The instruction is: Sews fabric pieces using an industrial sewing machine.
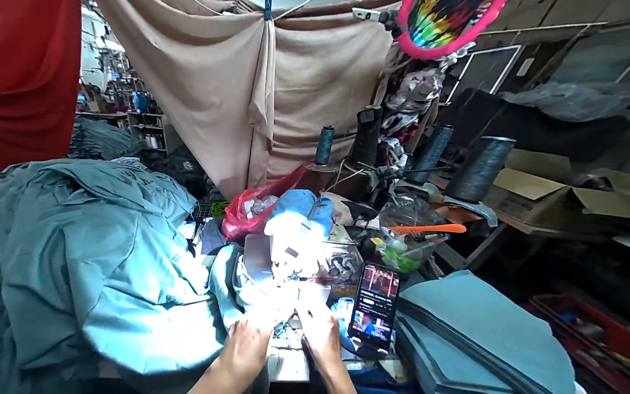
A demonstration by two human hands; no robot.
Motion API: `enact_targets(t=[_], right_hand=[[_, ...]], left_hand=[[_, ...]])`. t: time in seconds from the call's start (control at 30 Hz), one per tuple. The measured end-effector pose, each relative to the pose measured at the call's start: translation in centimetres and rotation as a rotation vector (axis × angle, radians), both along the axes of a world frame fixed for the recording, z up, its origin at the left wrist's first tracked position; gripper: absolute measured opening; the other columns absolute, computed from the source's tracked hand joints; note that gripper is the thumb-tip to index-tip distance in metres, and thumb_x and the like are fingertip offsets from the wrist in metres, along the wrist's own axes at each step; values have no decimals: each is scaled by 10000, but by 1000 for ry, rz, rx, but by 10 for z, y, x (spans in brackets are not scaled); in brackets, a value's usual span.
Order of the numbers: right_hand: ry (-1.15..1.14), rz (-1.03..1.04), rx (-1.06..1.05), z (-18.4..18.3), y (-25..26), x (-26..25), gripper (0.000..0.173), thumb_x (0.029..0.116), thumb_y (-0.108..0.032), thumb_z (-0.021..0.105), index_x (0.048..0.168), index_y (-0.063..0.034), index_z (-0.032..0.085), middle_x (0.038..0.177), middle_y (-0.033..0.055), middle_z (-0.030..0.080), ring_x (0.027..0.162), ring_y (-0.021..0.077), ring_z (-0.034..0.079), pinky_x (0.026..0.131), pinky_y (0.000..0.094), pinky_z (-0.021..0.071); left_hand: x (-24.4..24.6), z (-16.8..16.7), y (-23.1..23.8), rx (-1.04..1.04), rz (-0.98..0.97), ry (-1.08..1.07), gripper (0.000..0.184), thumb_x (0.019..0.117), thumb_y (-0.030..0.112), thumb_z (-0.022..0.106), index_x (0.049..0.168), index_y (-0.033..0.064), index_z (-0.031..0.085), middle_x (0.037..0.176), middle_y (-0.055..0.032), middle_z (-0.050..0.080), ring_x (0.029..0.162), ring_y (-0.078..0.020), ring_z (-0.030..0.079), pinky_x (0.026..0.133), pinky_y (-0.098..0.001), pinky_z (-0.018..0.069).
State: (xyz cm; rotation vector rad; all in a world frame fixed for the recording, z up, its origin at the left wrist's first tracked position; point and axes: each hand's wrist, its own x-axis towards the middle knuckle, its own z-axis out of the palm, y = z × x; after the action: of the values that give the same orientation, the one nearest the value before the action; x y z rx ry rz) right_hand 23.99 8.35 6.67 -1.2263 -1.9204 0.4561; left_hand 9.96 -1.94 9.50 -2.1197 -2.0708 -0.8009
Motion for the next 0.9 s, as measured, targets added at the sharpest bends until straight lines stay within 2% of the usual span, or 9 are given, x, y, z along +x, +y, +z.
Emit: enact_targets(t=[0.13,0.2,0.33,0.4,0.53,0.6,0.67,0.8,0.9], right_hand=[[89,125,62,-30,-3,22,179,881,-195,733,831,-25,750,793,90,699,728,191,678,704,379,576],[102,196,48,-48,-11,30,154,876,-176,722,854,-30,765,812,87,717,736,180,685,716,372,578],[94,421,143,-69,-17,12,220,957,-220,643,1012,-75,800,1037,77,767,1018,195,723,942,400,574],[-148,477,170,-64,-14,-4,323,1022,-336,564,1061,-108,790,1094,80,758,1098,236,697,1001,442,533],[-889,408,-322,-19,-8,-20,523,1095,-434,348,1374,-76,610,1283,239,652,1259,437,579,1051,644,410],[-855,367,-213,-16,-15,-25,465,1080,-405,398,1329,-99,644,1211,219,685,1201,421,614,1029,628,426],[-694,315,-157,-19,-19,-30,549,1072,-459,370,1147,-39,717,1144,211,706,1156,401,645,962,596,483],[-850,349,-390,-22,-13,-22,540,1103,-441,302,1436,-99,554,1326,233,627,1267,450,561,1011,661,424],[-582,212,-127,-20,-35,-22,483,1049,-419,442,1200,-41,702,1202,213,688,1198,394,627,984,576,488]], left_hand=[[-11,-7,-16,238,146,23,170,886,156,650,961,41,750,861,-110,733,732,-282,743,600,-476,610],[-24,5,-34,255,238,-73,211,941,155,615,1029,0,728,827,-146,724,661,-307,726,565,-511,594],[-54,21,-69,361,299,-297,317,1012,249,512,1115,-23,639,764,-71,701,591,-148,699,550,-354,617],[-55,26,-81,402,271,-373,322,1029,271,502,1121,-14,620,823,-41,709,633,-81,712,574,-281,631],[-51,30,-97,411,238,-371,302,1016,253,523,1107,-13,633,851,-34,721,677,-44,719,607,-237,629],[-52,33,-101,390,241,-368,304,1017,246,528,1098,-27,634,857,-47,721,687,-54,722,616,-245,630],[-51,36,-104,366,246,-367,307,1017,236,533,1105,-41,632,852,-67,722,684,-73,725,619,-258,630],[-40,47,-111,310,222,-394,288,1032,160,532,1154,-93,593,894,-135,722,728,-145,748,671,-322,647],[-34,56,-116,321,220,-396,289,1042,125,530,1178,-128,565,904,-176,723,753,-180,757,702,-357,646]])
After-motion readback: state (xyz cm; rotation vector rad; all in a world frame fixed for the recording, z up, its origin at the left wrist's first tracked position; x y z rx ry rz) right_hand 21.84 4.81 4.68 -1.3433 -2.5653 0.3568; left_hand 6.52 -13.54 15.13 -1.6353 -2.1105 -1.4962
